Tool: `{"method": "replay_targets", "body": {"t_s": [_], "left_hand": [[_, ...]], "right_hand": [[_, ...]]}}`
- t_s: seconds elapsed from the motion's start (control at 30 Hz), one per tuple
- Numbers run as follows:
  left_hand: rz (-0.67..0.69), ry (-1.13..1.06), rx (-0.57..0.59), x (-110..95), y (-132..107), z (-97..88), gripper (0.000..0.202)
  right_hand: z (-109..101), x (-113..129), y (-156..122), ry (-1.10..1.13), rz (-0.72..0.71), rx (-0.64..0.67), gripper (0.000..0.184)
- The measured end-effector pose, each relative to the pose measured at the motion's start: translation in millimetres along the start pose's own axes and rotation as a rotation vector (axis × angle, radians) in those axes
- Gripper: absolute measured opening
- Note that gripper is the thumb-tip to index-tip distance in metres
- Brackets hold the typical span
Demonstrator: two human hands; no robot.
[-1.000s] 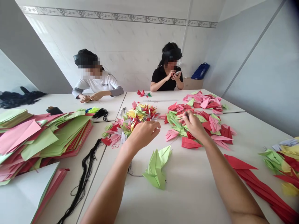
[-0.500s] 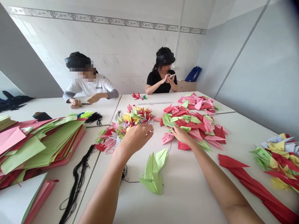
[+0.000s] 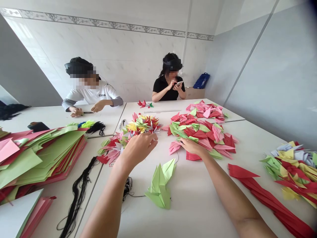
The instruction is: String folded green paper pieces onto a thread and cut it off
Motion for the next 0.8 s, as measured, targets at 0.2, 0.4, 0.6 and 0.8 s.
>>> {"method": "replay_targets", "body": {"t_s": [0.2,0.4,0.6,0.8], "left_hand": [[0.007,0.023,0.03,-1,1,2.6,0.03],[-0.001,-0.151,0.017,-10,3,13.5,0.029],[0.078,-0.523,0.109,-27,5,26.9,0.021],[-0.004,-0.511,0.118,-23,7,25.0,0.033]], "right_hand": [[-27,14,-10,0.103,0.015,-0.03,0.023],[-58,66,-34,0.353,-0.155,-0.268,0.023],[-48,107,-52,0.868,-0.344,-0.303,0.027],[-45,101,-45,0.852,-0.3,-0.305,0.033]]}}
Point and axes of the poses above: each hand's wrist, its own y-axis towards the middle knuckle, its own z-axis out of the palm, x = y × z, the point moved 2 cm from there along y, towards the middle knuckle, and after that the axes turned 8 degrees about -x, right-handed, at the moved point
